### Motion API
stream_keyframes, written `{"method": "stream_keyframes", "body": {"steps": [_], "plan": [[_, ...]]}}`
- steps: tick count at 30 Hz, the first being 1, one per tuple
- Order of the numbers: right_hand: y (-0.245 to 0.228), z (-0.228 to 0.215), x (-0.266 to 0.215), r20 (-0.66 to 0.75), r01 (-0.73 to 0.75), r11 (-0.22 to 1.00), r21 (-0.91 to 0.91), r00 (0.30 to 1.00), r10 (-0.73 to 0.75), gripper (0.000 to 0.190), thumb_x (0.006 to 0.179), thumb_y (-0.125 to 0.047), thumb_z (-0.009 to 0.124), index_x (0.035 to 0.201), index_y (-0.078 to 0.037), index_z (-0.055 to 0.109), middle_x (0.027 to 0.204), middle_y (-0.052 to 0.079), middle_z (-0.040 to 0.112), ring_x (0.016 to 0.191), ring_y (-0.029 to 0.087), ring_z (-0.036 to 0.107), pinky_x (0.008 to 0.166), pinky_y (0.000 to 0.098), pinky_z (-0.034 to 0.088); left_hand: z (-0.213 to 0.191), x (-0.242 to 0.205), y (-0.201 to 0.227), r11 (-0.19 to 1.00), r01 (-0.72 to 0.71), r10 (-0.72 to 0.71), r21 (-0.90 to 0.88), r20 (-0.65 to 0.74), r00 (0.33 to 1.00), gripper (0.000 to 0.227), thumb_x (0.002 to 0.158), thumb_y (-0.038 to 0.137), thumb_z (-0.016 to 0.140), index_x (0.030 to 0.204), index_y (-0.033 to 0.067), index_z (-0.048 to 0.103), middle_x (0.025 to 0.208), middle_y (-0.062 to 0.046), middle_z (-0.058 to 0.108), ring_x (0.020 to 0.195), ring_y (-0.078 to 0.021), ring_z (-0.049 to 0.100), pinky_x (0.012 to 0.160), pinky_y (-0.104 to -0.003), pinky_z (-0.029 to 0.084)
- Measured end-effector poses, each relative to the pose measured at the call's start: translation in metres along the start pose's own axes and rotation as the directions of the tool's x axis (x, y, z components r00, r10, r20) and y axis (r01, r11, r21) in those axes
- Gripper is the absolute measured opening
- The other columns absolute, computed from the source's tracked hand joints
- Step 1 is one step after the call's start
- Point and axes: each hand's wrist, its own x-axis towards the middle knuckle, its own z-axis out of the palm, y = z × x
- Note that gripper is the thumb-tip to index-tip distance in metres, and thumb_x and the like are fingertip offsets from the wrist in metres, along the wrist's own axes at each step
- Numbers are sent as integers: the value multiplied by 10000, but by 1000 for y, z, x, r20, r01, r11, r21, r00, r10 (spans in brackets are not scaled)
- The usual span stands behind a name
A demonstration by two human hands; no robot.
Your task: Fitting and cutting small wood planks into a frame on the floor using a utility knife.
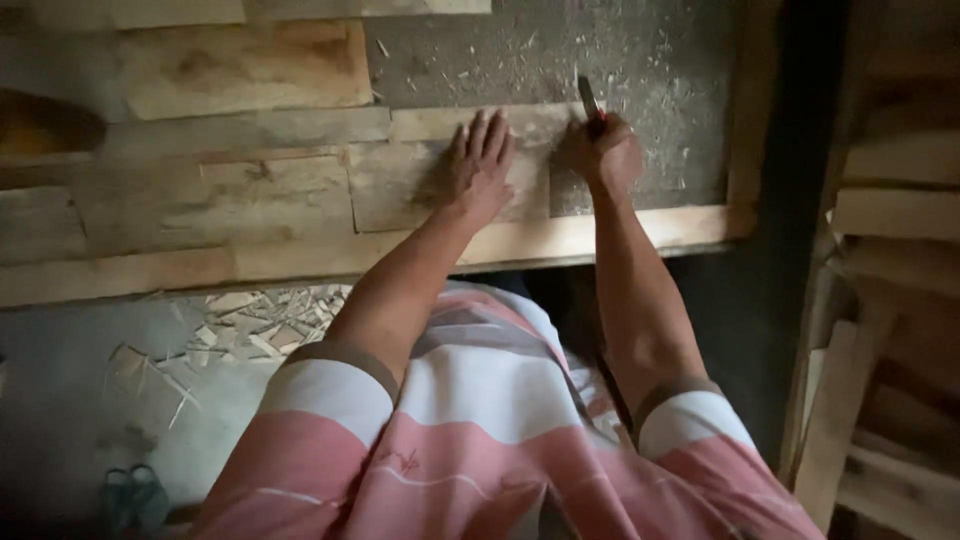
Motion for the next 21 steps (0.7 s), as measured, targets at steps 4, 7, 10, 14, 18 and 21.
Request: {"method": "stream_keyframes", "body": {"steps": [4, 7, 10, 14, 18, 21], "plan": [[19, 7, -4, 107, -63, 998, -19, 992, 64, 284, 817, -381, 738, 973, -146, 770, 932, 171, 744, 849, 371, 705, 733, 447, 544, 27, 11, -1, 997, 35, -37, 65, 30, 999, 946, 907, 583, 652, 1611, 54, 305, 1703, -185, 114, 1560, -430, 81, 1247, -595, 132], [52, 21, -28, 13, 158, 922, 353, 985, -174, 187, 842, -221, 699, 955, -72, 703, 826, 116, 720, 743, 226, 658, 705, 361, 522, 34, 13, -2, 989, 8, 9, 144, -120, 993, 945, 872, 639, 632, 1578, 78, 346, 1674, -187, 156, 1515, -446, 124, 1206, -616, 174], [66, 21, -66, 82, 15, 950, 311, 996, -43, 160, 952, -159, 673, 867, -25, 655, 724, 138, 602, 697, 170, 502, 642, 363, 453, 30, 15, 3, 993, 37, -26, 113, -99, 995, 968, 839, 658, 690, 1550, 54, 433, 1662, -205, 229, 1509, -459, 170, 1204, -630, 194], [66, -3, -123, 120, 89, 915, 393, 982, -148, 195, 899, -182, 746, 865, -22, 639, 724, 79, 648, 666, 137, 558, 639, 333, 487, 31, 17, 1, 991, 21, -6, 129, -117, 993, 945, 780, 626, 748, 1458, 4, 532, 1533, -214, 360, 1460, -466, 250, 1200, -603, 227], [63, -12, -158, 163, 43, 927, 373, 980, -112, 186, 894, -190, 753, 879, -33, 656, 730, 55, 678, 663, 127, 582, 639, 318, 505, 37, 18, -2, 997, -24, 44, 69, -310, 950, 795, 750, 534, 764, 1307, -14, 619, 1413, -214, 457, 1379, -462, 323, 1167, -576, 287], [49, -12, -161, 222, -26, 883, 468, 971, -89, 149, 921, -171, 713, 897, -48, 634, 716, 18, 634, 638, 106, 562, 591, 300, 483, 25, 13, -8, 998, -54, 57, 17, -209, 976, 412, 962, 313, 697, 1267, 39, 658, 1359, -157, 548, 1357, -364, 449, 1186, -498, 396]]}}
